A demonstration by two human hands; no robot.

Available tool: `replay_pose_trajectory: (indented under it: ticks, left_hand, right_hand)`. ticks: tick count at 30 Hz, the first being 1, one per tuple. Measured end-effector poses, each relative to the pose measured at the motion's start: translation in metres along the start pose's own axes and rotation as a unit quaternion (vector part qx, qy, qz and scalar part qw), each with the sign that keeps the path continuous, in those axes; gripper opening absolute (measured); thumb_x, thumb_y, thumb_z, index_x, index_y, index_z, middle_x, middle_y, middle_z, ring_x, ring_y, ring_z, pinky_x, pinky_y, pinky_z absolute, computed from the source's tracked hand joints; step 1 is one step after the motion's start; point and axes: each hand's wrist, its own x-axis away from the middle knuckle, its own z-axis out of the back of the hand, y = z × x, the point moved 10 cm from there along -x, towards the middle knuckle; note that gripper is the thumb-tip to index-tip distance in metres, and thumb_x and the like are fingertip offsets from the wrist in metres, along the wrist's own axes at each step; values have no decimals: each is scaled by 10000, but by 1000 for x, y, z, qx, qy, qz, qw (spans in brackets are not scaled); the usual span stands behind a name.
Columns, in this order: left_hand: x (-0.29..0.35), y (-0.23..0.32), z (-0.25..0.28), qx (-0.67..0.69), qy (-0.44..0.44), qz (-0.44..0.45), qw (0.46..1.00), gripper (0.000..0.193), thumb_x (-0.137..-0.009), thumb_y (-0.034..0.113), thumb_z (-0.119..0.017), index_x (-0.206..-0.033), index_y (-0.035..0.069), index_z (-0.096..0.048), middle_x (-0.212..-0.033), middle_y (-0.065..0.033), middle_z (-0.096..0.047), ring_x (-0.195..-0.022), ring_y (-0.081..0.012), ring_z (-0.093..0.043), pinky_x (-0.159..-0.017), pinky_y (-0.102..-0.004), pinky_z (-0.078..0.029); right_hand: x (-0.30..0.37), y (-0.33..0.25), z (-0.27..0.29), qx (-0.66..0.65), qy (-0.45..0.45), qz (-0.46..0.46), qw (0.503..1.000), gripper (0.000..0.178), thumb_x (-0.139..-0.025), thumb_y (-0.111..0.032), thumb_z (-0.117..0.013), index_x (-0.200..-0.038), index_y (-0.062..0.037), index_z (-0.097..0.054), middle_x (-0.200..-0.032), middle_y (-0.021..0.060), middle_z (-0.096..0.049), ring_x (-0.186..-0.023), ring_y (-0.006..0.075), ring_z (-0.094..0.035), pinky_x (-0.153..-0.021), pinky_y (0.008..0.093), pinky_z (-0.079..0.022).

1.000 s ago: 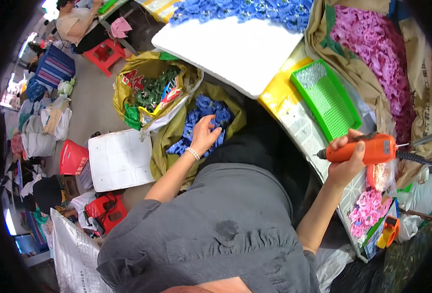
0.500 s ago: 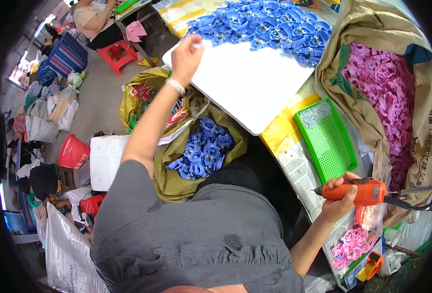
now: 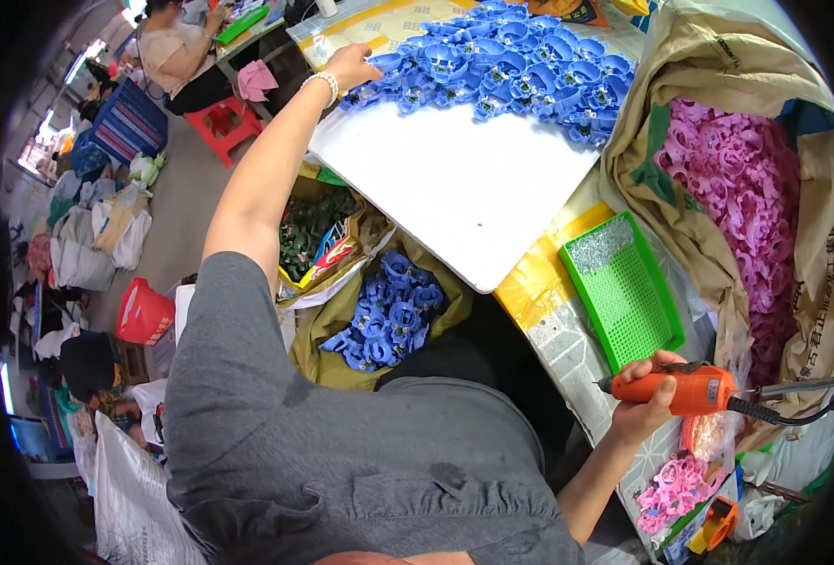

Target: Assembling small plastic components into a blue frame using an electric screwdriver.

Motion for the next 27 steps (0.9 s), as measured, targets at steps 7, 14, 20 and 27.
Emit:
replay_pose_trajectory:
  ticks: [7, 14, 20, 27]
  left_hand:
    - [15, 14, 24, -42, 41, -32, 998, 365, -614, 255, -677, -871, -3, -644, -904, -213, -631, -887, -337, -604, -804, -385, -477]
    - [42, 34, 39, 83, 61, -26, 994, 557, -595, 250, -745, -1057, -23, -594, -940, -178, -639, -871, -276, -620, -783, -354, -479]
    - [99, 101, 28, 181, -13, -142, 973, 621, -598, 223, -770, -1118, -13, -526, -997, -118, -599, -886, -202, -570, -759, -302, -449]
    - [148, 176, 0, 335, -55, -137, 930, 631, -555, 150, -828, -1036, 5, -447, -887, -91, -580, -844, -179, -581, -710, -284, -491]
  right_hand:
    - [-2, 6, -2, 0, 23, -1, 1000, 432, -814, -379, -598, -1022, -30, -449, -691, 58, -486, -587, 157, -472, -541, 265, -419]
    - [2, 3, -1, -5, 15, 10, 1000, 422, -814, -363, -600, -1028, -29, -454, -707, 67, -490, -597, 158, -475, -555, 272, -422]
    - [3, -2, 1, -2, -9, 7, 1000, 431, -811, -374, -591, -1029, -25, -461, -719, 72, -492, -609, 168, -476, -575, 282, -424]
    - [7, -13, 16, -7, -10, 21, 1000, 475, -798, -406, -605, -1025, -10, -475, -714, 80, -499, -609, 178, -481, -583, 299, -426]
